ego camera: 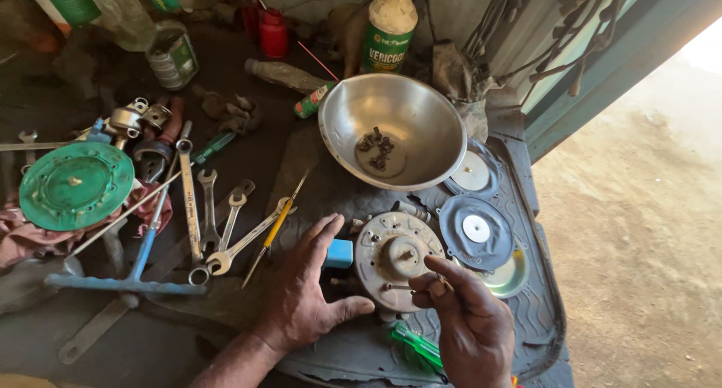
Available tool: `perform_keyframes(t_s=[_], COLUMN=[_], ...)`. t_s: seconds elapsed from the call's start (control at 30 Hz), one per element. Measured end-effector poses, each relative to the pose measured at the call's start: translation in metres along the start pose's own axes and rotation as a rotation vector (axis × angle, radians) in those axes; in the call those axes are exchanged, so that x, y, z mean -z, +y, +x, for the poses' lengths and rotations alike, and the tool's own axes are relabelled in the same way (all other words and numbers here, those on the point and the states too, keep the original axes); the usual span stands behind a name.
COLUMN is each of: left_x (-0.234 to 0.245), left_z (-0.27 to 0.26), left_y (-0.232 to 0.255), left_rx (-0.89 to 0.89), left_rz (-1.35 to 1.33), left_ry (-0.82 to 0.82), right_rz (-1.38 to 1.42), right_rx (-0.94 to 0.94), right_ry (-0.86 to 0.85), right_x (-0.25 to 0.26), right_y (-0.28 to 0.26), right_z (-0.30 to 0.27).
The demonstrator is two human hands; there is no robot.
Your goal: The person is working on a circular mechanical component, likely a clutch plate, on a workbench. They use a green-handled screwdriver to remove small screws and place them into a metal bowl. The person also uses a T-handle wrench to tighten or adjust the central part of the component.
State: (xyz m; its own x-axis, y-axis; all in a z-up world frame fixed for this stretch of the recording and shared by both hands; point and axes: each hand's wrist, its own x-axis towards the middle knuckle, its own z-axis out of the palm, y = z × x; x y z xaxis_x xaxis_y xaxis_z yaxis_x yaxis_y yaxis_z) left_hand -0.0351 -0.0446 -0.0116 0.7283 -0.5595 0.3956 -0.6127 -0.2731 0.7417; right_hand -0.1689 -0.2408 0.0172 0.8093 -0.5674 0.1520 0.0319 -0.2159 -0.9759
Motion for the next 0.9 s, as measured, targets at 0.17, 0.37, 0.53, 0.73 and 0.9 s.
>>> perform_keyframes(t_s=[0.17,0.37,0.53,0.73,0.9], left_x=[0.001,0.003,0.003,0.004,0.006], left_z=[0.000,0.000,0.002,0.002,0.002], left_y=[0.002,0.005,0.006,0.007,0.010], left_rx=[0.023,0.041,0.076,0.031,0.059], left_rz=[-0.010,-0.035,-0.027,-0.047,-0.050], left_ry=[0.000,-0.005,-0.014,0.013,-0.028], right_rz=[-0.024,0.025,-0.061,-0.528,-0.723], right_rx=[0.002,-0.002,0.084,0.388,0.284], right_ry=[-0.022,-0.059,-0.059,-0.066,-0.054], right_x=[-0.001,-0.002,-0.005,-0.018,-0.033], right_y=[-0.001,-0.001,-0.009,-0.053,-0.073], right_z=[0.004,0.008,0.005,0.007,0.016])
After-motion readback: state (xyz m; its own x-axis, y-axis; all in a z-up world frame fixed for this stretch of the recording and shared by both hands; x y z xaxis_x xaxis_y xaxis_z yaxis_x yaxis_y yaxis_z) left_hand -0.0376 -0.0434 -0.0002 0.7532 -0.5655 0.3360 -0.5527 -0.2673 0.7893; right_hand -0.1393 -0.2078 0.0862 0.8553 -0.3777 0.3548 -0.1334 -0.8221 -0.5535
